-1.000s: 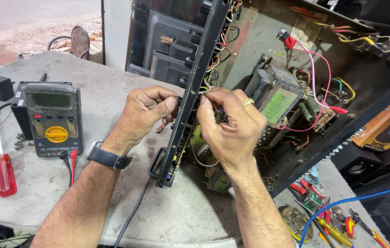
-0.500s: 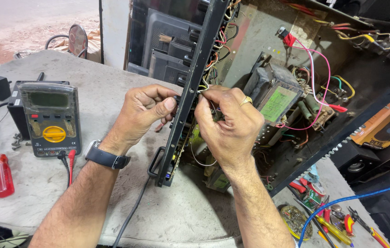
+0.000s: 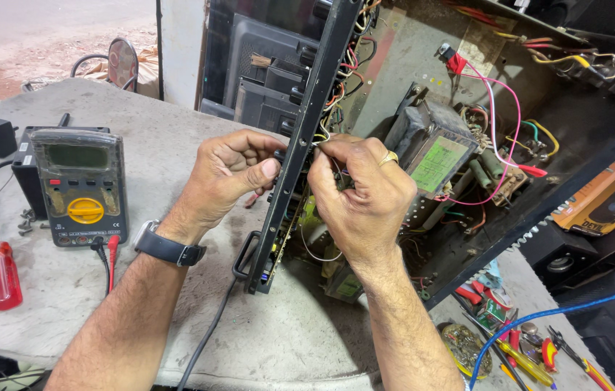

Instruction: The person repairs an audio amplifier chassis on a workbench, holding the open case and working on its internal circuit boards and wiring by hand. They turn the front-panel knobs and switches, reposition the chassis, and manipulate wires and components inside while a multimeter with test leads sits connected nearby.

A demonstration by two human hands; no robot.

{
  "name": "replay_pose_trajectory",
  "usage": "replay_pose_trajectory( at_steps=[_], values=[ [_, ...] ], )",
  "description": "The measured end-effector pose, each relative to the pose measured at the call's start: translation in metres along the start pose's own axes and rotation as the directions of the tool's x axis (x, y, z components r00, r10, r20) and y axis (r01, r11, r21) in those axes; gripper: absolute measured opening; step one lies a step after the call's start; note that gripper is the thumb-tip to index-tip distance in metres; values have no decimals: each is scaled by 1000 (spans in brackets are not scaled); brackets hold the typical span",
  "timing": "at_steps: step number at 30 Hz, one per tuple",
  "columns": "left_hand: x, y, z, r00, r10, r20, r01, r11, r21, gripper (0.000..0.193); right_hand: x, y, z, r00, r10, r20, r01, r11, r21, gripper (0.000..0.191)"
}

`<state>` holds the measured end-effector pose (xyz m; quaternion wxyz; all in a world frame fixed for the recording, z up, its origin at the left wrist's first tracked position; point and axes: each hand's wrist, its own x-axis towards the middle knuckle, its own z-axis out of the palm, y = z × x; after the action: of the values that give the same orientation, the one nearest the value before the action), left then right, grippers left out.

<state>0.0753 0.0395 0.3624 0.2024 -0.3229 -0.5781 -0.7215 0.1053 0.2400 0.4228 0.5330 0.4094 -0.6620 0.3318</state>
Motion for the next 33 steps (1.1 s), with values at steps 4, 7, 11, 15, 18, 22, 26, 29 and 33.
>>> replay_pose_trajectory(
  at_steps=[4,7,11,15,18,22,26,29,33],
  values=[
    [0,1,0,1000,15,16,-14,1000,-18,38,0,0,0,1000,8,7,-8,1000,4,11],
    [0,0,-1,1000,8,21,-8,999,-31,37,0,0,-1,1000,9,8,-9,1000,0,11],
    [-1,-4,0,1000,-6,7,6,1000,-30,35,0,2,-1,1000,0,8,0,1000,14,11],
    [-1,-6,-2,1000,-11,5,11,999,-33,37,-1,1,1,1000,-7,0,7,1000,5,10],
    [-1,-6,-4,1000,-9,9,9,999,-35,37,-5,-2,-1,1000,12,19,-12,1000,0,10],
    [-3,-5,-6,1000,5,20,-4,999,-38,38,-15,-9,-3,999,-4,48,3,1000,30,11],
    [-4,-5,-6,1000,5,16,-5,999,-39,38,-25,-11,1,999,-11,36,10,999,41,12],
    [-4,-3,-7,1000,12,17,-11,1000,-25,39,-28,-8,5,999,-16,51,14,999,47,12],
    [-2,-3,-7,999,42,29,-41,999,-21,40,-31,-5,6,998,-11,55,8,999,48,12]
  ],
)
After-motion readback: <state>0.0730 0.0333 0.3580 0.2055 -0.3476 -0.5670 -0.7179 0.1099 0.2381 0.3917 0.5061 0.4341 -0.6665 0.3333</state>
